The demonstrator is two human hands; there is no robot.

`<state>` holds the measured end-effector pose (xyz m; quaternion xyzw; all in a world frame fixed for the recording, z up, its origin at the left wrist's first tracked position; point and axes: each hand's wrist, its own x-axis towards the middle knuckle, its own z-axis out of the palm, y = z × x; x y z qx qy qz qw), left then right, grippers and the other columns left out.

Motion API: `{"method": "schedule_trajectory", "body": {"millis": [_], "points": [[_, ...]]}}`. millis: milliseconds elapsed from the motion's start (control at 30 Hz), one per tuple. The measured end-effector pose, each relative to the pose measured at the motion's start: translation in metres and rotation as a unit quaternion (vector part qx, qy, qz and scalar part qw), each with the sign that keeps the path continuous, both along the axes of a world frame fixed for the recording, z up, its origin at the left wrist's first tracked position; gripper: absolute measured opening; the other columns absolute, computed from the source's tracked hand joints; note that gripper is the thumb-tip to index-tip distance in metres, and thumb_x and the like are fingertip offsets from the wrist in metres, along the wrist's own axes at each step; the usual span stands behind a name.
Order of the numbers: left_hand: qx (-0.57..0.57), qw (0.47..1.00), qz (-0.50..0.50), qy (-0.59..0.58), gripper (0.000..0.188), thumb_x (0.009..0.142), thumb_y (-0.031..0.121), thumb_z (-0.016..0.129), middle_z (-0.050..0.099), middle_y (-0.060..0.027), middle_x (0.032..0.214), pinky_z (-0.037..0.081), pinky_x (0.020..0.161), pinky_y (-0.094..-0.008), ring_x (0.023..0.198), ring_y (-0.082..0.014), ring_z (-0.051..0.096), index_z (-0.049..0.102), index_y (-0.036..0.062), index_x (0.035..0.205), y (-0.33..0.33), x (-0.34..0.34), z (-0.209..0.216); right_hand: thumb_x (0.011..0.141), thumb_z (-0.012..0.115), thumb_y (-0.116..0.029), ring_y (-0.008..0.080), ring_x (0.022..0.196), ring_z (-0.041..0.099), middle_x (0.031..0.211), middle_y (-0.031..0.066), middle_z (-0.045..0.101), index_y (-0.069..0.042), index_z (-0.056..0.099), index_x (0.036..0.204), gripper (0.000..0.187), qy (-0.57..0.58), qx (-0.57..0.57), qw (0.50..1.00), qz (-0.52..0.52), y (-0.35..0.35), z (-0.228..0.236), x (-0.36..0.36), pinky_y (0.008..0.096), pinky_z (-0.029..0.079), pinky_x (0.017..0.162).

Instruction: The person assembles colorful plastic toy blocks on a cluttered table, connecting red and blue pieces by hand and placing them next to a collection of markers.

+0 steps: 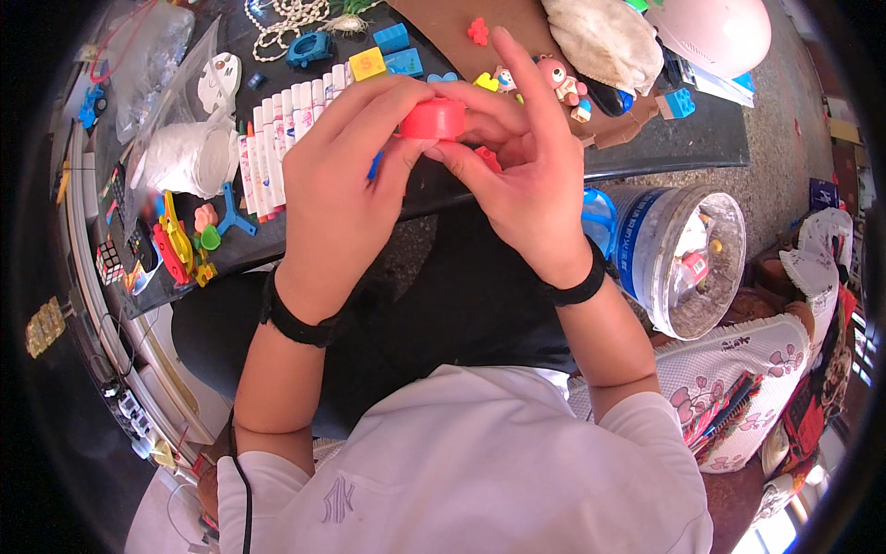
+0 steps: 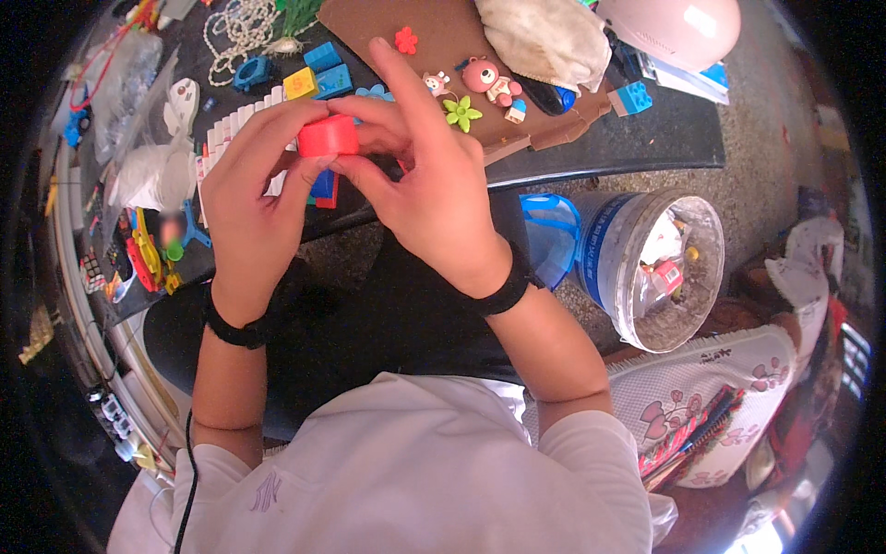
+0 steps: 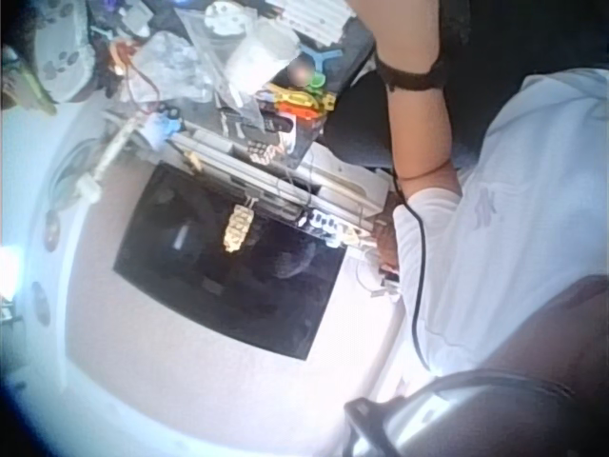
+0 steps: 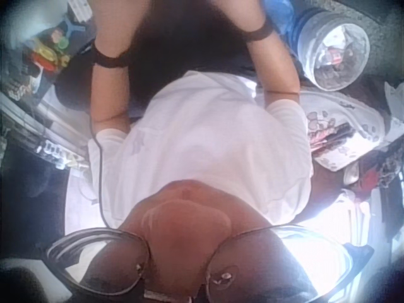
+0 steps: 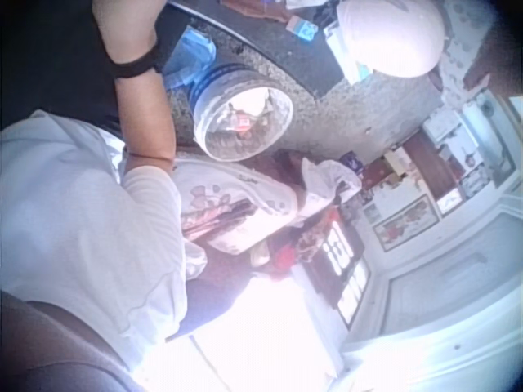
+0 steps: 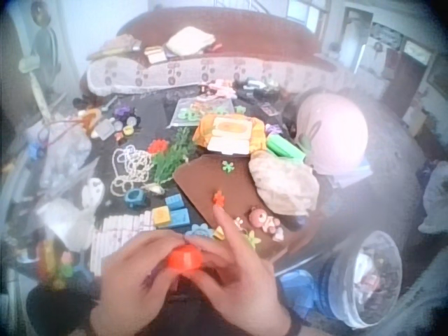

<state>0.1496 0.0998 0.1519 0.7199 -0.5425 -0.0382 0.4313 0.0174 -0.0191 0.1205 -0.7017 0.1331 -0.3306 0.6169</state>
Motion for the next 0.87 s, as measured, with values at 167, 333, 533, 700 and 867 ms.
{"method": "schedule_trajectory", "body": {"millis": [167, 333, 533, 700, 867], "points": [[0.017, 0.986, -0.008, 0.164, 0.031, 0.094, -0.003, 0.070, 0.069, -0.0115, 0.122, 0.060, 0.090, -0.0317, 0.108, -0.0170, 0.068, 0.068, -0.0029, 0.125, 0.005, 0.003, 0.008, 0.085, 0.080, 0.007, 0.0190, 0.109, 0.073, 0.125, 0.0169, 0.073, -0.005, 0.024, 0.163, 0.096, 0.027, -0.095, 0.995, -0.035, 0.003, 0.005, 0.005, 0.0296, 0.060, 0.090], [-0.048, 0.966, 0.005, 0.254, 0.031, 0.089, -0.005, 0.072, 0.073, -0.0134, 0.111, 0.062, 0.079, -0.0281, 0.094, -0.0196, 0.073, 0.071, 0.0005, 0.119, 0.005, 0.002, -0.002, 0.080, 0.083, -0.003, 0.0323, 0.091, 0.077, 0.107, 0.0133, 0.078, -0.005, 0.027, 0.162, 0.100, 0.068, -0.218, 0.971, -0.067, 0.003, 0.018, 0.005, 0.0354, 0.062, 0.080], [-0.027, 0.987, 0.021, 0.156, 0.035, 0.085, -0.008, 0.072, 0.073, -0.0151, 0.110, 0.060, 0.075, -0.0304, 0.089, -0.0232, 0.073, 0.071, 0.0013, 0.118, 0.008, 0.006, -0.004, 0.079, 0.087, -0.009, 0.0265, 0.101, 0.075, 0.127, 0.0166, 0.072, -0.008, 0.047, 0.153, 0.084, 0.118, -0.294, 0.947, -0.044, -0.002, 0.029, -0.005, 0.0343, 0.060, 0.085], [-0.006, 0.986, 0.031, -0.163, 0.036, 0.080, -0.005, 0.072, 0.069, -0.0132, 0.109, 0.057, 0.077, -0.0375, 0.091, -0.0315, 0.069, 0.070, 0.0022, 0.115, 0.011, 0.011, 0.006, 0.077, 0.083, -0.008, 0.0291, 0.109, 0.070, 0.129, 0.0111, 0.071, -0.009, 0.068, 0.131, 0.056, 0.048, -0.583, 0.802, -0.121, -0.018, 0.040, -0.018, 0.0400, 0.056, 0.093], [0.065, 0.982, -0.048, -0.169, 0.033, 0.082, 0.009, 0.068, 0.065, -0.0089, 0.112, 0.056, 0.077, -0.0389, 0.096, -0.0271, 0.065, 0.067, 0.0041, 0.115, 0.020, -0.011, 0.015, 0.083, 0.075, -0.010, 0.0289, 0.106, 0.068, 0.126, 0.0061, 0.070, -0.017, 0.073, 0.122, 0.040, -0.071, -0.665, 0.737, -0.099, -0.015, 0.057, -0.025, 0.0364, 0.056, 0.088]]}}
